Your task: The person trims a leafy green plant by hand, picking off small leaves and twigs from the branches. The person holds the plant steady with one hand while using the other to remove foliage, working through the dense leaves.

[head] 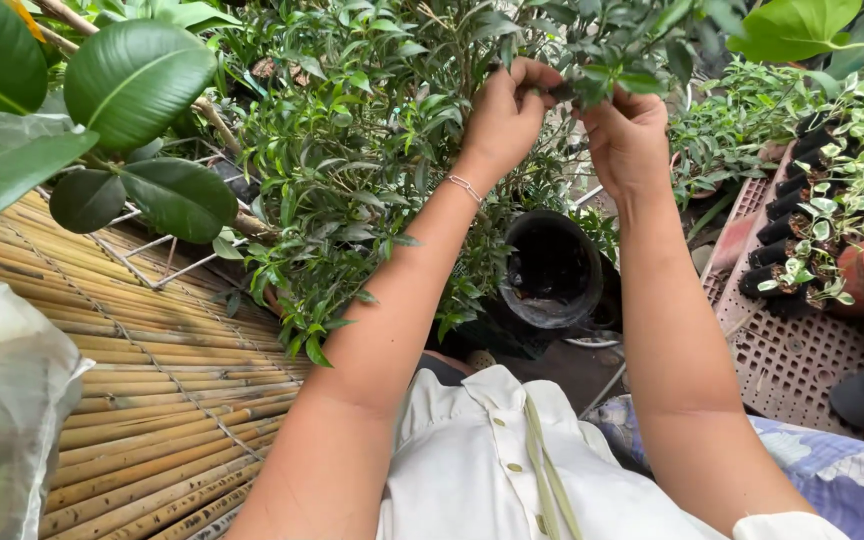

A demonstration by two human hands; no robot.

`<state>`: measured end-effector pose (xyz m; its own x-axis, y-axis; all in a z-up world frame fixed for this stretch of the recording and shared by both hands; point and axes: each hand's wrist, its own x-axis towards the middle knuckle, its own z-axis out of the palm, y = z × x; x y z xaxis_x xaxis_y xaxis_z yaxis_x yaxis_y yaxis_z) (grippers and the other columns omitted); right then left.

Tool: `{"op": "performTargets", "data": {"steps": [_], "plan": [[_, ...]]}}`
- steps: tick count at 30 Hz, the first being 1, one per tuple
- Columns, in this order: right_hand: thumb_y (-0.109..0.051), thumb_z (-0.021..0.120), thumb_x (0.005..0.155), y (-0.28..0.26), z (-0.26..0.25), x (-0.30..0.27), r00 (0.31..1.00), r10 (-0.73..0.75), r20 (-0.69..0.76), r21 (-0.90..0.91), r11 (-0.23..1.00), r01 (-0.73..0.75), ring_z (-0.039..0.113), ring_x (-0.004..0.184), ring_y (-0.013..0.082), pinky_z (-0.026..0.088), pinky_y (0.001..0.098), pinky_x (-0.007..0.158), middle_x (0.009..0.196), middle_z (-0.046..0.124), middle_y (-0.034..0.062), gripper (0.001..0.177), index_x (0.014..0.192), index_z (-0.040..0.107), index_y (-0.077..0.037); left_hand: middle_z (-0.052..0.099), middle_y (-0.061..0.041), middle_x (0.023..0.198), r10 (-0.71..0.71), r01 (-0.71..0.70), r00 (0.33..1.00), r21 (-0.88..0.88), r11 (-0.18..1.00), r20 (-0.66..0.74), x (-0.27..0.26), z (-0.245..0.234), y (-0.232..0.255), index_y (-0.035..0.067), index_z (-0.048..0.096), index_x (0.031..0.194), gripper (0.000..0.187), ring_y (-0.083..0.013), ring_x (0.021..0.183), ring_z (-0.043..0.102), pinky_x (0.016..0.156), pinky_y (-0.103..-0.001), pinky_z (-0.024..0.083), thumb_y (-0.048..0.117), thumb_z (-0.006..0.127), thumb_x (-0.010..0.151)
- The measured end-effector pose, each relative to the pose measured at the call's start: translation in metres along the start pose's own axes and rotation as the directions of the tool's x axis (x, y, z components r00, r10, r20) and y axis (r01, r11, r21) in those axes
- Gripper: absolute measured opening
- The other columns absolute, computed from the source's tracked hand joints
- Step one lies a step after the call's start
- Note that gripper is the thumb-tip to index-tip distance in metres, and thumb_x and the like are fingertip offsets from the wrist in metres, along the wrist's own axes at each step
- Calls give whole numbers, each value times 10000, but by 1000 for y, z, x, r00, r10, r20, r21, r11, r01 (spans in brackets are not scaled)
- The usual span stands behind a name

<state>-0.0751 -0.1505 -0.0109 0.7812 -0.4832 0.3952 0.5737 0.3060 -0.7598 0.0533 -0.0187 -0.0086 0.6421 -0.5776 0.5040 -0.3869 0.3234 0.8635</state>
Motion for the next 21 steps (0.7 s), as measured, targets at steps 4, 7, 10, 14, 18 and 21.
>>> {"op": "performTargets", "data": {"steps": [4, 7, 10, 14, 18, 21], "plan": [[130, 644, 1005, 3, 2, 8, 1000, -15, 2, -12, 1000, 15, 655, 881, 154, 511, 282, 823, 1056, 731, 101, 175, 1136, 708, 35, 761, -64, 985, -88, 87, 996, 36, 996, 16, 0, -2, 18, 11, 687, 1073, 173, -120, 821, 721, 751, -268, 598, 6, 632, 909], [124, 633, 1012, 11, 6, 7, 1000, -9, 1, 52, 999, 9, 665, 901, 145, 513, 273, 825, 1074, 738, 95, 161, 1102, 708, 14, 752, -36, 974, -86, 87, 996, -28, 996, 38, -1, -3, 23, 18, 663, 1079, 278, -93, 821, 736, 757, -252, 619, 76, 779, 833], [97, 635, 999, 18, 13, 8, 999, 12, -31, 132, 991, -8, 688, 928, 154, 532, 276, 825, 1069, 739, 87, 152, 1074, 704, -15, 750, -35, 875, -119, 118, 993, 84, 990, 11, 2, -4, 25, 11, 674, 1051, 408, -87, 750, 716, 716, -241, 609, 148, 912, 749], [49, 635, 1040, 31, 4, 9, 997, 72, -37, 202, 977, -63, 693, 953, 162, 552, 274, 856, 1091, 735, 86, 113, 1093, 696, -30, 759, -26, 890, -61, 69, 996, 126, 990, -60, 5, -4, 5, 18, 710, 1003, 293, -94, 751, 707, 709, -249, 606, 142, 874, 795], [24, 645, 1057, 31, 9, 9, 993, 118, -32, 208, 972, -109, 679, 913, 155, 537, 254, 817, 1071, 734, 78, 90, 1104, 699, -31, 762, -37, 927, -25, 28, 997, 55, 998, -70, 3, -6, 0, 19, 695, 1008, 239, -108, 787, 725, 725, -262, 606, 99, 827, 827], [29, 653, 1046, 34, 4, 10, 991, 127, -44, 197, 974, -116, 678, 882, 162, 541, 262, 803, 1037, 732, 75, 86, 1085, 699, -33, 767, -45, 923, 2, 5, 997, 100, 995, -74, 3, -6, -6, 23, 699, 1008, 198, -115, 794, 744, 730, -265, 614, 90, 806, 855]]}}
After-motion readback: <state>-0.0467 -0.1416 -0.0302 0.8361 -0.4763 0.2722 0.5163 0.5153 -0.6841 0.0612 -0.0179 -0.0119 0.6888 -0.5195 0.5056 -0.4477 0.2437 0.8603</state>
